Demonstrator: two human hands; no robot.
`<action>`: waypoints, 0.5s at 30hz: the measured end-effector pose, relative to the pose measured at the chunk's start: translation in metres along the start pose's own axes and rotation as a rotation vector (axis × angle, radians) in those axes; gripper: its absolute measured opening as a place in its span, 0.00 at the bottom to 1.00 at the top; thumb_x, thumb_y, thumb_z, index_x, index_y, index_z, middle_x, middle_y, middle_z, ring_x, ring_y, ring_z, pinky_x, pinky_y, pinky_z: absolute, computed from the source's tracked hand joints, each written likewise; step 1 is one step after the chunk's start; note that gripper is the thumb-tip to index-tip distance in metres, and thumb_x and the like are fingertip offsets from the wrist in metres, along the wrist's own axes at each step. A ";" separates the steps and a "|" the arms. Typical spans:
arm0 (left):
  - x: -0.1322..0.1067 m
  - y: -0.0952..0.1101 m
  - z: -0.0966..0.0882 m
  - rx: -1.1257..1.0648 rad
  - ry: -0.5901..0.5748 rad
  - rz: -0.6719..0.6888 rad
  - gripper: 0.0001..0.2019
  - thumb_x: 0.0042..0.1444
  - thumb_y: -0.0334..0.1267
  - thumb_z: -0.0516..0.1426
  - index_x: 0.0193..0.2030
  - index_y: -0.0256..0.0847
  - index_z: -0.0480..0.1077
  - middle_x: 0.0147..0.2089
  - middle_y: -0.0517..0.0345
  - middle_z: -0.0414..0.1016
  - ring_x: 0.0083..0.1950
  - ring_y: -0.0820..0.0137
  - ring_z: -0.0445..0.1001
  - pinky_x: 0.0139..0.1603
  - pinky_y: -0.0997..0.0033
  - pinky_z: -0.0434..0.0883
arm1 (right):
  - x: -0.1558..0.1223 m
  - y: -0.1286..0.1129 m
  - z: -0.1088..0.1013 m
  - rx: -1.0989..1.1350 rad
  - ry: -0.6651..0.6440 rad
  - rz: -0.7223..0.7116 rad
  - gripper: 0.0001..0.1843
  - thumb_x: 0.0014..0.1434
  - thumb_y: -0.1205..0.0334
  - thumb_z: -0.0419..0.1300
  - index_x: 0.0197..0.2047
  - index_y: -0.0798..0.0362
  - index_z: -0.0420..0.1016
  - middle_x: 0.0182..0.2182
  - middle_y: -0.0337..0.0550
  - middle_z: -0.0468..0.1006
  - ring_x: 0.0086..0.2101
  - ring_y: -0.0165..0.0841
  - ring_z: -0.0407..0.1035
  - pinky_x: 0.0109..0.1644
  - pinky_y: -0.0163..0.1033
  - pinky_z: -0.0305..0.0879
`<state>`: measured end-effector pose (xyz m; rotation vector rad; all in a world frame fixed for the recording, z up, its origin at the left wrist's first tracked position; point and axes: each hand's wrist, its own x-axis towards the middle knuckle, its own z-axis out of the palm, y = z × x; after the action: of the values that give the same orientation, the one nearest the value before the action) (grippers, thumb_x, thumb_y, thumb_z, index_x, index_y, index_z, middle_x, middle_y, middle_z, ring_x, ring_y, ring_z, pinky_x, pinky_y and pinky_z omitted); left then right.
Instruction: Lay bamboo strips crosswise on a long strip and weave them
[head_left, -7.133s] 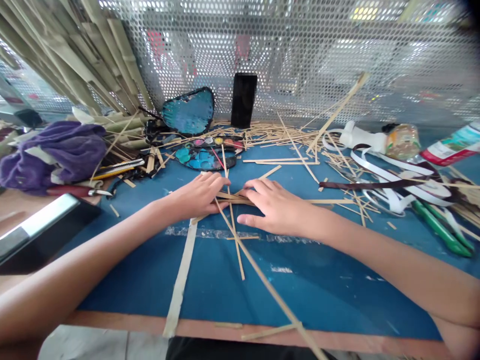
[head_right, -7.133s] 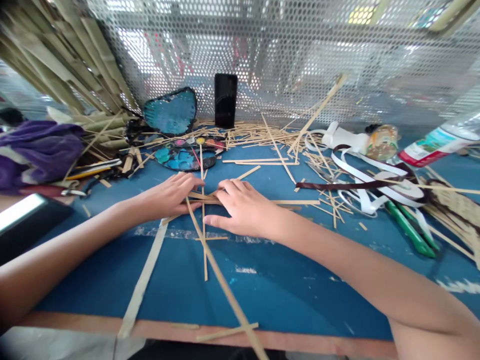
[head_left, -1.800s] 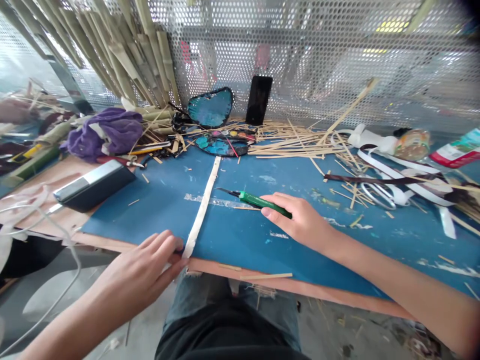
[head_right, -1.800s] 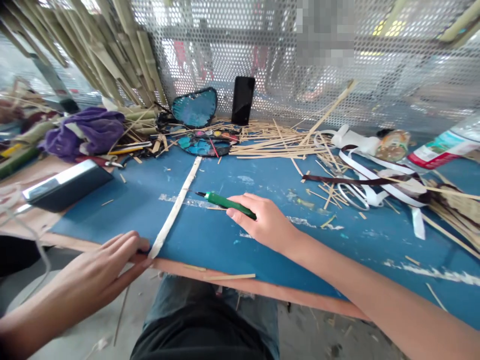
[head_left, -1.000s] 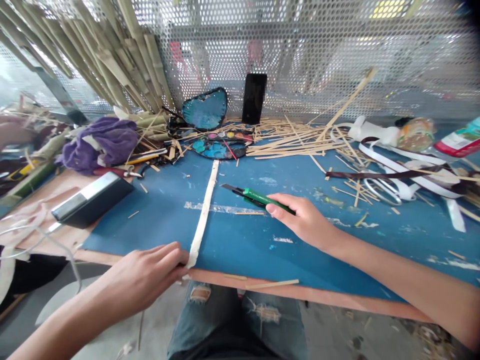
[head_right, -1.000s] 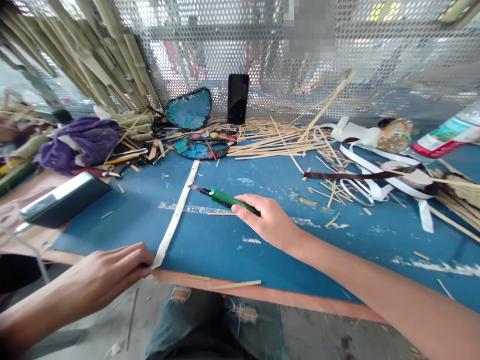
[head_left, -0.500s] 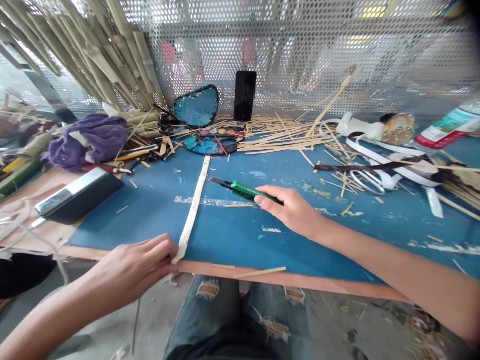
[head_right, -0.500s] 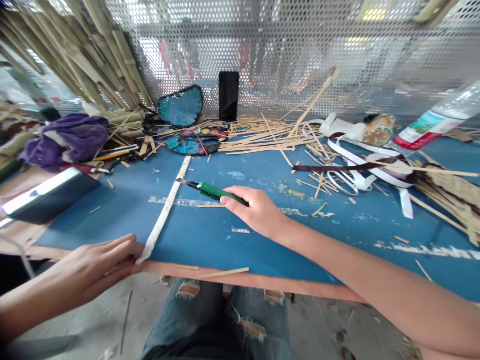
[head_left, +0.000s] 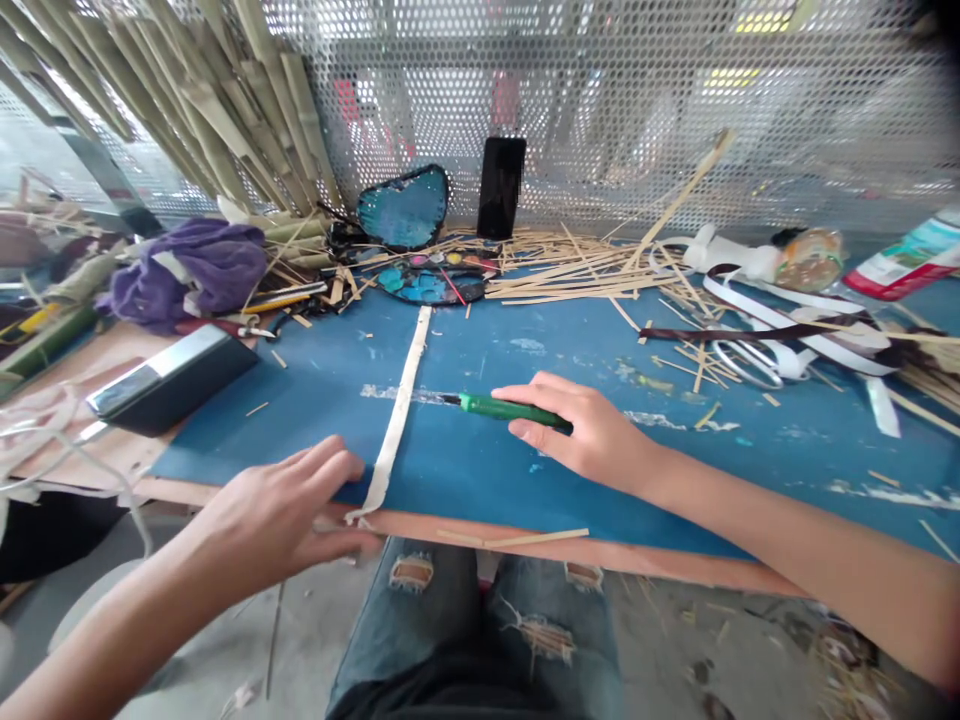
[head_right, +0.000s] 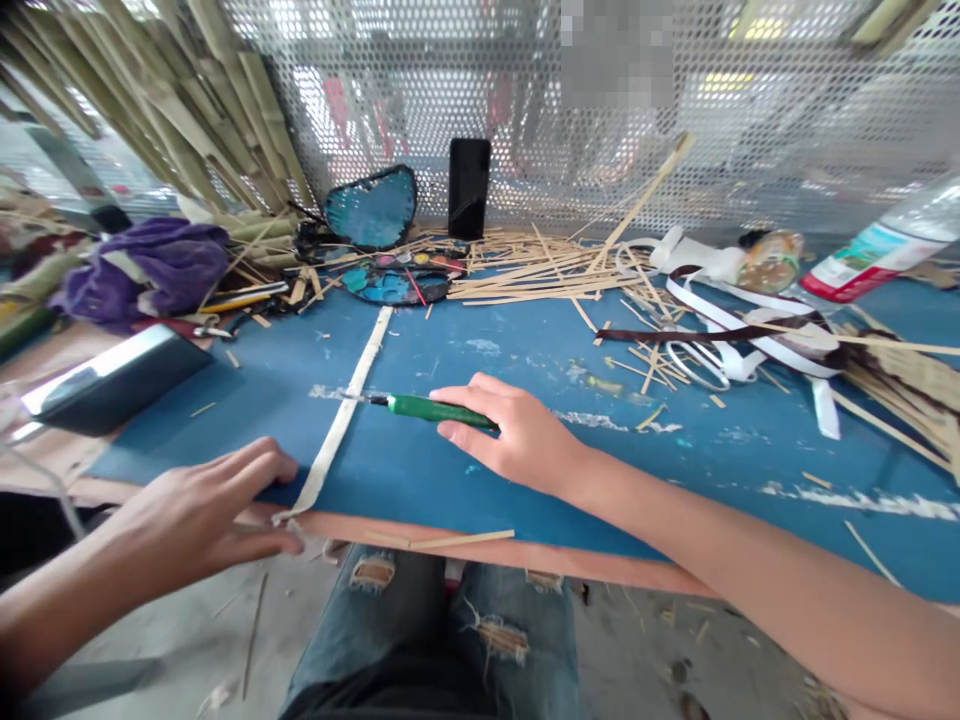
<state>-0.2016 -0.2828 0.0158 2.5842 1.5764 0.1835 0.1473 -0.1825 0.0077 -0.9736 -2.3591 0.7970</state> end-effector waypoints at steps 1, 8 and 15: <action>0.001 0.001 0.005 0.041 0.001 0.069 0.18 0.63 0.57 0.55 0.40 0.43 0.66 0.36 0.60 0.70 0.30 0.70 0.71 0.29 0.71 0.62 | -0.001 0.000 0.001 -0.013 -0.015 -0.016 0.22 0.68 0.49 0.56 0.61 0.48 0.73 0.43 0.44 0.74 0.37 0.32 0.71 0.42 0.38 0.66; 0.013 0.002 0.000 -0.167 -0.110 0.153 0.13 0.72 0.39 0.45 0.36 0.41 0.63 0.35 0.61 0.66 0.30 0.75 0.67 0.32 0.72 0.62 | -0.005 -0.003 0.011 -0.109 -0.083 -0.255 0.22 0.67 0.50 0.57 0.60 0.51 0.73 0.42 0.47 0.74 0.38 0.34 0.70 0.43 0.40 0.66; 0.024 -0.005 -0.004 -0.349 -0.133 -0.005 0.13 0.70 0.43 0.49 0.34 0.41 0.62 0.33 0.64 0.66 0.30 0.77 0.65 0.33 0.75 0.63 | -0.006 -0.013 0.024 -0.228 -0.095 -0.380 0.21 0.67 0.51 0.58 0.57 0.52 0.75 0.39 0.46 0.75 0.35 0.34 0.67 0.39 0.40 0.63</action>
<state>-0.1957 -0.2587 0.0205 2.2746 1.3664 0.2556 0.1306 -0.2029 -0.0019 -0.5478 -2.6463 0.4436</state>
